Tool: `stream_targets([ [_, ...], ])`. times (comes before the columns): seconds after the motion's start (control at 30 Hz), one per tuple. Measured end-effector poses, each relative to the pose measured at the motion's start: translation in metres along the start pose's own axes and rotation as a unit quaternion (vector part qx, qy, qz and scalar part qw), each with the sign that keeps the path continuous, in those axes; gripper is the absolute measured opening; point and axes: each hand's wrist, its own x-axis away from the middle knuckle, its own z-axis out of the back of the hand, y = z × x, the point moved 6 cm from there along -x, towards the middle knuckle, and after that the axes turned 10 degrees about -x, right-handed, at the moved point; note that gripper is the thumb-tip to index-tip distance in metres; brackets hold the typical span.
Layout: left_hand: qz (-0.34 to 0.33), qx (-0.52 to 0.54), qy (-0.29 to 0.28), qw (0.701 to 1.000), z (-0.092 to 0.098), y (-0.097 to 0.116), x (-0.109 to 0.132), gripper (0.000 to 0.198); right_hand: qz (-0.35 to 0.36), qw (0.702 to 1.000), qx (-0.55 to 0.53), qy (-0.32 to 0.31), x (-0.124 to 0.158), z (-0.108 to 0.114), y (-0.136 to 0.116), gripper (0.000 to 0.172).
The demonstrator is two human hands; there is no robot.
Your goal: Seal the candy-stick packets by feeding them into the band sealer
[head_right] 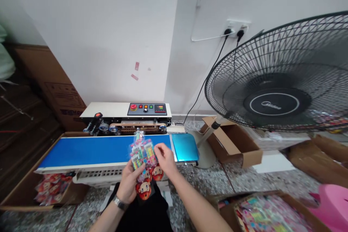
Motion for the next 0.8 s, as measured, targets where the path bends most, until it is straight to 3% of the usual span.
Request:
stream_targets([
  [0.07,0.015,-0.009,0.006,1.0,0.004,-0.001,0.001,0.041,-0.019,0.996,0.013,0.088,-0.011,0.03,0.016,0.032],
  [0.17,0.024,-0.018,0.016,0.999,0.012,-0.001,0.001,0.041,-0.074,0.97,0.138,0.187,-0.033,0.078,0.046,0.032],
  [0.23,0.023,-0.016,0.019,0.999,0.016,-0.002,0.001,0.043,-0.114,0.942,0.246,0.2,-0.048,0.097,0.061,0.028],
  [0.3,0.024,-0.016,0.018,0.999,0.016,-0.003,0.001,0.043,-0.135,0.923,0.308,0.188,-0.062,0.101,0.07,0.026],
  [0.43,0.026,-0.011,0.017,0.999,0.01,-0.001,0.004,0.044,-0.127,0.926,0.32,0.156,-0.084,0.075,0.071,0.022],
  [0.53,0.02,-0.014,0.016,1.0,0.005,0.004,0.006,0.042,-0.08,0.945,0.291,0.126,-0.082,0.047,0.054,0.02],
  [0.6,0.012,-0.018,0.006,1.0,0.003,0.007,0.005,0.04,-0.037,0.976,0.201,0.079,-0.069,0.027,0.038,0.025],
  [0.67,0.004,-0.02,-0.003,1.0,0.002,0.008,0.004,0.039,-0.023,0.998,0.061,-0.015,-0.047,0.004,0.023,0.029],
  [0.73,-0.002,-0.014,-0.011,1.0,0.0,0.006,0.003,0.039,-0.032,0.993,-0.044,-0.1,-0.021,-0.015,0.01,0.03],
  [0.8,0.002,-0.005,-0.019,1.0,-0.003,0.003,0.002,0.039,-0.031,0.99,-0.082,-0.115,-0.002,-0.023,-0.002,0.029],
])
